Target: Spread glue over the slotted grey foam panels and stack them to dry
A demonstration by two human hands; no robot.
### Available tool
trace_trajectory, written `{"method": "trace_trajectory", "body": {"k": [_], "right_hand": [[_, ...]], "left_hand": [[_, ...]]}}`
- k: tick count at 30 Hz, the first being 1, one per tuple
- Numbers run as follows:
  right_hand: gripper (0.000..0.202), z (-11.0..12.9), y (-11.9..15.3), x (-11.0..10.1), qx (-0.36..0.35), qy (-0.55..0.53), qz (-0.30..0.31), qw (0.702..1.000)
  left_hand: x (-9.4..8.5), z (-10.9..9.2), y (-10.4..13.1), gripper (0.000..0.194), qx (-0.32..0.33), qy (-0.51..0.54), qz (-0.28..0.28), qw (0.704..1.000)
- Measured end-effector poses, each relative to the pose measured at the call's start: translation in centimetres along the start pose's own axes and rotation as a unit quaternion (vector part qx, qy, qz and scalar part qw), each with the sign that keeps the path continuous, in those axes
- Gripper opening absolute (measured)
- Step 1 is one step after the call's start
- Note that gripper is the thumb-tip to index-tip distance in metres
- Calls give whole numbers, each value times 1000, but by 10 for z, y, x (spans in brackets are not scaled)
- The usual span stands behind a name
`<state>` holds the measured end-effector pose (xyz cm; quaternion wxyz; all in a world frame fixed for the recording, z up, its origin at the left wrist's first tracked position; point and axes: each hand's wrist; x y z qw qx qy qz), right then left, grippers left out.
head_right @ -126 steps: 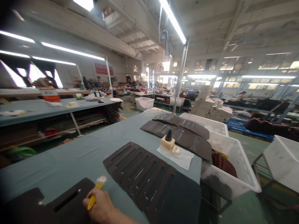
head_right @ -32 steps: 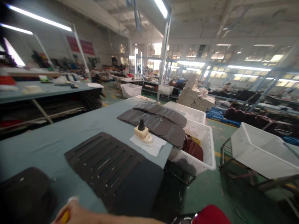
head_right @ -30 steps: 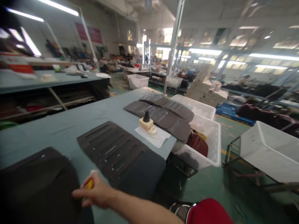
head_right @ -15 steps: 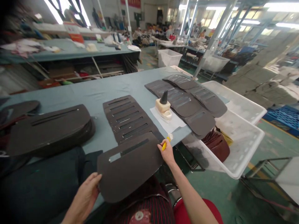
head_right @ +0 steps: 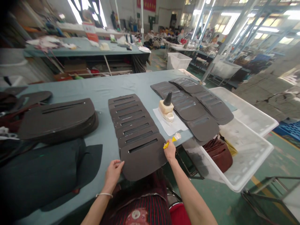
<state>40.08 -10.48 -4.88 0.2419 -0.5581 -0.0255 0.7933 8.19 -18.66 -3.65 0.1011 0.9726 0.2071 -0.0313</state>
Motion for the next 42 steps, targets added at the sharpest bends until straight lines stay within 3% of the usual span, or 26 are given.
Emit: {"method": "trace_trajectory", "body": {"k": [5, 15, 29, 42], "right_hand": [[13, -1, -3, 8, 2, 27, 12, 1000], [18, 1, -8, 13, 31, 102, 33, 994], [18, -1, -11, 9, 37, 87, 46, 994], [18, -1, -9, 10, 26, 68, 27, 997]], "left_hand": [[2, 3, -4, 39, 56, -99, -11, 993], [4, 2, -4, 22, 53, -128, -6, 990], [0, 5, -3, 27, 30, -69, 13, 997], [1, 9, -7, 28, 19, -135, -7, 991]]}}
Point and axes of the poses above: each hand's wrist, its own y-axis away from the middle knuckle, its own x-axis out of the palm, z = x × y, and after that the axes turned 15 degrees about y, right-handed
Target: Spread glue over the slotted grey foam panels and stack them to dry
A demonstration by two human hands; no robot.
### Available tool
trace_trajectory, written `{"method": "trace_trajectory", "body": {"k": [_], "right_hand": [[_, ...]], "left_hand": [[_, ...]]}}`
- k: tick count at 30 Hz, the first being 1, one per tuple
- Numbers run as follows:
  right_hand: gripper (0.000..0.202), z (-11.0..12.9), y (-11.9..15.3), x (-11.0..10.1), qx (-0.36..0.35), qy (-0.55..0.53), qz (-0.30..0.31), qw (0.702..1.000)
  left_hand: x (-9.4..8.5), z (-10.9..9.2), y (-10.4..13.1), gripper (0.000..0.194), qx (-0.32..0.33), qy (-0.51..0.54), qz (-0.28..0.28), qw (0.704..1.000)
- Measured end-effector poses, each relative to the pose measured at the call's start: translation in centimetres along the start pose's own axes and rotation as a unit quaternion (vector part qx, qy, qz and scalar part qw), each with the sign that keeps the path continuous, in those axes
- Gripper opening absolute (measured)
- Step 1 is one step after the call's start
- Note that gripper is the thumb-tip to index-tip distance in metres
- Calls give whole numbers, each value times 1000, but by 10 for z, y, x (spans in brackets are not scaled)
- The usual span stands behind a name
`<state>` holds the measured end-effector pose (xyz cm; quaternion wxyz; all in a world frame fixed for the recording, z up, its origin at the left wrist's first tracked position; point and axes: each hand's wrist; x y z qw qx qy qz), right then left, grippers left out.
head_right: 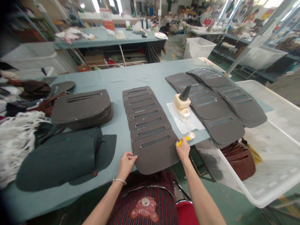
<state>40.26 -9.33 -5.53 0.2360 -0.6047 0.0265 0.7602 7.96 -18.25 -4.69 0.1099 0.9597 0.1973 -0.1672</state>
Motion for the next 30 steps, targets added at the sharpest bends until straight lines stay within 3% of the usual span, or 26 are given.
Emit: {"method": "trace_trajectory", "body": {"k": [19, 30], "right_hand": [[12, 9, 1, -12, 3, 46, 43, 998], [13, 20, -7, -23, 1, 127, 113, 985]], "left_hand": [[2, 7, -2, 31, 7, -49, -1, 999], [5, 1, 2, 25, 25, -67, 0, 997]]}}
Point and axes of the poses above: each hand's wrist, its own y-axis away from the middle knuckle, its own x-axis out of the palm, z = x × y, and after that the axes turned 15 degrees about y, right-handed
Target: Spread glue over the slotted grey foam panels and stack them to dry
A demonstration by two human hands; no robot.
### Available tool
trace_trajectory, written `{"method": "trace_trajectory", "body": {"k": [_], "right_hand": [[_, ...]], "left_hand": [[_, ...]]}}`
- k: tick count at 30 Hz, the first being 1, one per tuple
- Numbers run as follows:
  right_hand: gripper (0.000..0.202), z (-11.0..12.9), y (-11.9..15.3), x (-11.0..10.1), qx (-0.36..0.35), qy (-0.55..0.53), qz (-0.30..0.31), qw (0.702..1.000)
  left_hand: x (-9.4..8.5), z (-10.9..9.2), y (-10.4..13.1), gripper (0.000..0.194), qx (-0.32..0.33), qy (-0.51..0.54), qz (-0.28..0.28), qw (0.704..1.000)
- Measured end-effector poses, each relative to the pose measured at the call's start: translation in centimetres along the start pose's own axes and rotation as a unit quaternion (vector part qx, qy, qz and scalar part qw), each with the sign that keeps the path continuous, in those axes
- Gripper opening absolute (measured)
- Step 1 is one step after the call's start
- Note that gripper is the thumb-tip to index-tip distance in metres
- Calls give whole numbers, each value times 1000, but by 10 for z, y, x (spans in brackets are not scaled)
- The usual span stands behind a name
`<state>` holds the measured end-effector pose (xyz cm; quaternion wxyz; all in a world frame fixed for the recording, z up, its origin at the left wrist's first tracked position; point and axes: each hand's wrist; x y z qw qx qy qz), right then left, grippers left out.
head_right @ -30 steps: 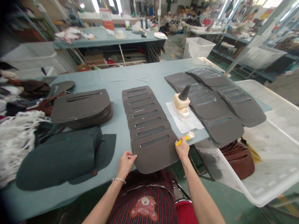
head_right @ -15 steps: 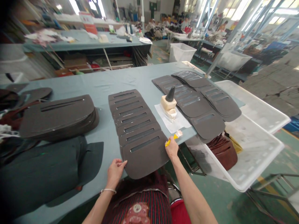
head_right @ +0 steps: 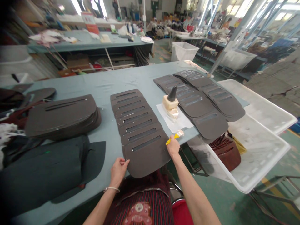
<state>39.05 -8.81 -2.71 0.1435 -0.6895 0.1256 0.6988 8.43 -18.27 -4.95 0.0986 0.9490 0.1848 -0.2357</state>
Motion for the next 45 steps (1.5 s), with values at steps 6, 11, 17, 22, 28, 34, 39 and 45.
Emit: {"method": "trace_trajectory", "body": {"k": [6, 11, 17, 22, 28, 34, 39, 45], "right_hand": [[21, 5, 4, -5, -45, 24, 20, 999], [17, 8, 10, -3, -44, 34, 13, 998], [17, 6, 5, 0, -45, 35, 10, 998], [18, 5, 2, 0, -38, 42, 11, 998], [20, 4, 3, 2, -31, 41, 11, 999], [20, 3, 3, 4, -37, 29, -6, 999], [18, 4, 4, 3, -31, 28, 1, 999], [18, 2, 5, 0, -35, 20, 3, 999]], "left_hand": [[-12, -4, -7, 20, -2, -3, -19, 1000], [-21, -1, -14, 17, 0, 18, -13, 1000], [-18, 0, -11, 17, -6, 44, -19, 999], [-16, 3, -12, 27, -15, 77, -26, 997], [-8, 8, -15, 33, -40, 116, -31, 992], [-5, 6, -16, 29, -54, 115, -38, 991], [-7, 5, -16, 24, -43, 77, -17, 996], [-8, -1, -15, 22, -26, 15, 1, 1000]]}}
Point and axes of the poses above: each hand's wrist, its own y-axis away from the middle knuckle, its own x-axis out of the palm, z = x × y, and after that the axes turned 15 degrees about y, right-handed
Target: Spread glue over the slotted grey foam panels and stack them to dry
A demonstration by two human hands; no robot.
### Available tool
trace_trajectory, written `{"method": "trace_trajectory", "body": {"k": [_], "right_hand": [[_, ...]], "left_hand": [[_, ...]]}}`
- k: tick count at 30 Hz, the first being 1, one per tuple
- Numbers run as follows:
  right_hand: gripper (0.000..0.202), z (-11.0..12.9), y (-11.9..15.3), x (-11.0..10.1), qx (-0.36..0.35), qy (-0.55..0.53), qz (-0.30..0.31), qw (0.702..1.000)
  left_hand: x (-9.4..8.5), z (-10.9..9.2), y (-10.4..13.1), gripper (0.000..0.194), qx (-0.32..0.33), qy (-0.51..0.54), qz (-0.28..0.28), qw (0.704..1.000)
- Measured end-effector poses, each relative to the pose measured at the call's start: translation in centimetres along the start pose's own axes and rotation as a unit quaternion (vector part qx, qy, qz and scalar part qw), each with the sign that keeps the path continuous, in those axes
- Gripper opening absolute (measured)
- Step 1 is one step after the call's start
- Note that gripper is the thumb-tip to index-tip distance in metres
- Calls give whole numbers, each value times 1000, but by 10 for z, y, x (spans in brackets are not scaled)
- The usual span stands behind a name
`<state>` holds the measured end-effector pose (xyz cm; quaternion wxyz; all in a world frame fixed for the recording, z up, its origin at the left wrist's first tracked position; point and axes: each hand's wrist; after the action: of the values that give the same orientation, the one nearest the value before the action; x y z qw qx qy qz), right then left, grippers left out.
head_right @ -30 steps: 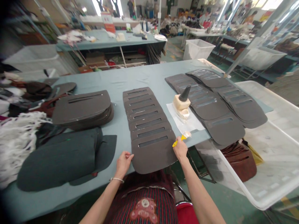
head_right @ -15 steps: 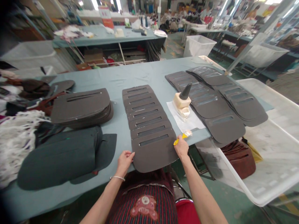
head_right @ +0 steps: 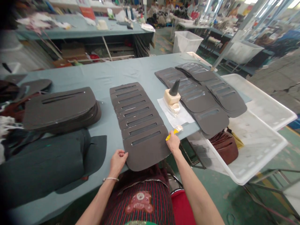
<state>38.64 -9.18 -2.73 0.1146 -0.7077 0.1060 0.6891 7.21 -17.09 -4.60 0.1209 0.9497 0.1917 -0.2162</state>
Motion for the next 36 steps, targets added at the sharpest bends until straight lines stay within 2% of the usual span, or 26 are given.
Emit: {"method": "trace_trajectory", "body": {"k": [10, 21, 23, 28, 30, 33, 36], "right_hand": [[16, 1, 3, -2, 7, 1, 24, 1000], [14, -3, 0, 5, -20, -11, 1, 1000], [14, -4, 0, 7, -33, -13, -14, 999], [17, -5, 0, 6, -40, -6, -76, 996], [17, -5, 1, 2, -49, 4, -109, 993], [18, -4, 10, -3, -56, -9, -163, 985], [20, 2, 26, 5, -78, -55, -209, 973]], "left_hand": [[-3, -13, 4, 17, 11, -95, 21, 995], [-1, -17, 9, 13, 16, -128, 23, 991], [1, -18, 13, 11, 51, -139, 4, 989], [7, -18, 19, 13, 228, -171, -27, 958], [7, -19, 20, 16, 258, -193, -29, 946], [5, -19, 24, 18, 267, -218, -38, 938], [4, -13, 30, 31, 313, -208, -16, 927]]}}
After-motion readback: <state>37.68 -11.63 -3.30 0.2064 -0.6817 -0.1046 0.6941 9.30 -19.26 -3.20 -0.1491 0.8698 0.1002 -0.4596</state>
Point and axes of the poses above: each hand's wrist, its own y-axis away from the middle knuckle, its own x-axis out of the palm, z = x × y, and after that the axes turned 15 degrees about y, right-handed
